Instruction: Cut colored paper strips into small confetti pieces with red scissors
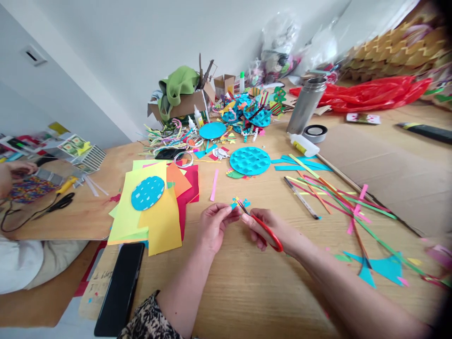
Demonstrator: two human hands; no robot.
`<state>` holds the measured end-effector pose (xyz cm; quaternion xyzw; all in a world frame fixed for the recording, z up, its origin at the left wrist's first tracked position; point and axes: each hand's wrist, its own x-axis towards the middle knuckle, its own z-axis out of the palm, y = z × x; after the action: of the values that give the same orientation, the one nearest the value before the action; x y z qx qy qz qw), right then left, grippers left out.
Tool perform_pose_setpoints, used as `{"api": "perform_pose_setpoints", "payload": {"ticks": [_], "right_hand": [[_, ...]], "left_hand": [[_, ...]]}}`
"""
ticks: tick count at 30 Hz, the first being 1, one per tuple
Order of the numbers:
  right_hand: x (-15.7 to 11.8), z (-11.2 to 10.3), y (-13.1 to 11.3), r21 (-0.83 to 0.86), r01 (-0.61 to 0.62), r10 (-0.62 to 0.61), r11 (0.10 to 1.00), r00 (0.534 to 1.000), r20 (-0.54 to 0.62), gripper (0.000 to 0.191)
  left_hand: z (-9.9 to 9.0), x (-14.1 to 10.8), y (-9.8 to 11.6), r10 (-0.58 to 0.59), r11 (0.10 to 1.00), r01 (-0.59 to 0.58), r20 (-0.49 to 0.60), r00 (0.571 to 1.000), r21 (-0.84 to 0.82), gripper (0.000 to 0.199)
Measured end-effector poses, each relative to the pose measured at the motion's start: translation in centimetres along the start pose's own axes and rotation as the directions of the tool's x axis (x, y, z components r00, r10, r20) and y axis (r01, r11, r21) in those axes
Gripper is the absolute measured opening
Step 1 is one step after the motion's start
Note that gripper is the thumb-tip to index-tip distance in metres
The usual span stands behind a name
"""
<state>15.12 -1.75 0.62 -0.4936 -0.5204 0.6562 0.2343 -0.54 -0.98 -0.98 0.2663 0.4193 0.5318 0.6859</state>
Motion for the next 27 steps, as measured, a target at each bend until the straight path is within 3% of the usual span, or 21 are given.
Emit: {"api": "perform_pose_setpoints", "payload": {"ticks": [5,12,27], "right_hand": [[0.2,1.2,0.5,0.058,0.017,-0.014,0.998,0.999,-0.042,0.045],[0.4,2.1,1.0,0.074,0.048,-0.040,0.996,0.993,-0.112,0.045],[0.5,2.4,1.7,0.079,0.079,-0.069,0.994,0.991,-0.118,0.046]], "left_hand": [[0.8,-0.5,-1.0,0.062,0.997,-0.067,-0.099,0.993,-0.046,0.010],[1.2,-1.0,-1.8,0.072,0.997,-0.074,-0.188,0.979,-0.006,0.015],[1.8,-1.6,-2.0,0.070,0.997,-0.075,-0.187,0.980,-0.020,0.013]]}}
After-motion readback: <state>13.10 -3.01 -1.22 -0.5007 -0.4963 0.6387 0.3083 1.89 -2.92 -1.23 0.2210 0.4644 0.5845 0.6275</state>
